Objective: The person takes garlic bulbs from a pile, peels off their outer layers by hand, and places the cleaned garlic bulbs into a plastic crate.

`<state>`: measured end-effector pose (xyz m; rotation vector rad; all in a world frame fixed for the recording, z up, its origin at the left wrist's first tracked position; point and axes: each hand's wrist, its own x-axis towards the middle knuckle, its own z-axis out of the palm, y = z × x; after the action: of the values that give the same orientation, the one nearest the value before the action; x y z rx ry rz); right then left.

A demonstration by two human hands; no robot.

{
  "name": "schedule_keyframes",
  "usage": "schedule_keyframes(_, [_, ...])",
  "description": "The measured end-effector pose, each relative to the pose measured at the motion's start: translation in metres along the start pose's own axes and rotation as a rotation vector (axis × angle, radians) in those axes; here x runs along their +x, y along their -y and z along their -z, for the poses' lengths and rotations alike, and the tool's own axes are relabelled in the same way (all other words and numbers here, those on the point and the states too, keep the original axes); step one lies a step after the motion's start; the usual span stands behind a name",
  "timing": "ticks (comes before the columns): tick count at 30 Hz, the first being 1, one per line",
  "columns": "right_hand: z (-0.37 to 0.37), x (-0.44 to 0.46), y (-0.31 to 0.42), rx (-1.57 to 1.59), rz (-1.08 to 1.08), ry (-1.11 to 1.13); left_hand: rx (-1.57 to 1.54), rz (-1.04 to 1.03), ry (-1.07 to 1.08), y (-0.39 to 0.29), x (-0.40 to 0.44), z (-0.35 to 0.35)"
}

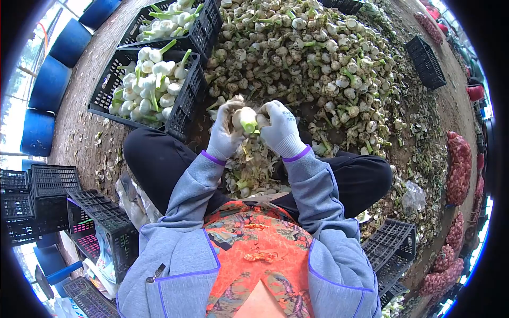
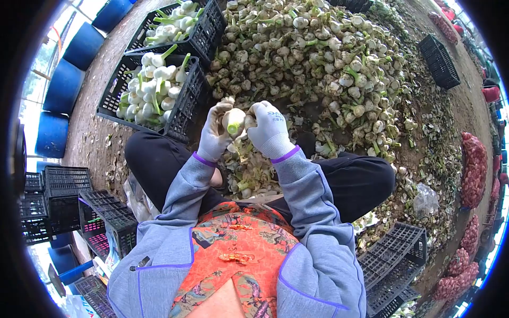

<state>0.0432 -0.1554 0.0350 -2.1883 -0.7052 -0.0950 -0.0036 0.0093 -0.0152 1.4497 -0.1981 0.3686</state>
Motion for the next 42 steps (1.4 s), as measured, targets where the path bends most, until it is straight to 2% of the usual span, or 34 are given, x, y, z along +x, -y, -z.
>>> schedule_keyframes(1, [-0.001, -0.001, 0.0, 0.03, -0.008, -0.026, -0.111, 0.073, -0.017, 0.0, -0.003, 0.001])
schedule_keyframes(6, [-0.007, 0.0, -0.004, 0.066, -0.038, -0.093, -0.177, 0.066, -0.108, -0.017, -0.004, -0.011])
schedule_keyframes(9, [-0.01, 0.001, -0.016, 0.033, -0.132, -0.141, -0.294, 0.179, -0.14, -0.018, -0.005, -0.005])
schedule_keyframes(12, [-0.012, 0.003, -0.029, -0.034, -0.184, -0.208, -0.522, 0.239, -0.136, -0.02, -0.006, 0.0])
schedule_keyframes(14, [-0.006, 0.004, -0.035, -0.094, -0.296, -0.152, -0.503, 0.233, -0.145, -0.02, -0.005, 0.002])
schedule_keyframes(16, [0.001, 0.005, -0.042, -0.209, -0.384, 0.048, -0.548, 0.204, -0.173, -0.019, -0.003, 0.002])
schedule_keyframes(17, [-0.001, 0.004, -0.042, -0.21, -0.383, 0.049, -0.629, 0.266, -0.148, -0.018, -0.005, 0.005])
schedule_keyframes(19, [-0.003, 0.003, -0.027, 0.005, -0.357, -0.034, -0.519, 0.247, -0.152, -0.016, -0.005, 0.004])
schedule_keyframes(22, [0.002, 0.0, 0.004, 0.311, -0.201, 0.009, -0.338, 0.193, -0.152, -0.02, -0.005, -0.002])
schedule_keyframes(26, [-0.007, -0.001, 0.008, 0.177, -0.142, -0.013, -0.176, 0.094, -0.139, -0.019, -0.004, -0.002])
schedule_keyframes(29, [-0.007, -0.001, 0.012, 0.152, -0.154, -0.008, 0.123, -0.005, -0.175, -0.021, -0.003, -0.006])
schedule_keyframes(34, [-0.018, -0.005, 0.01, 0.005, -0.181, -0.028, 0.202, 0.007, -0.151, -0.013, -0.007, -0.008])
schedule_keyframes(36, [-0.021, -0.005, 0.009, -0.097, -0.171, -0.007, 0.182, 0.074, -0.153, -0.006, -0.009, -0.006])
schedule_keyframes(38, [-0.021, -0.004, 0.01, -0.068, -0.222, 0.043, 0.206, 0.045, -0.145, -0.005, -0.009, -0.007])
schedule_keyframes(40, [-0.022, -0.005, 0.006, -0.065, -0.208, 0.025, 0.021, 0.102, -0.149, -0.008, -0.01, -0.009])
schedule_keyframes(42, [-0.021, -0.005, 0.005, -0.021, -0.193, -0.024, -0.087, 0.061, -0.126, -0.005, -0.008, -0.008])
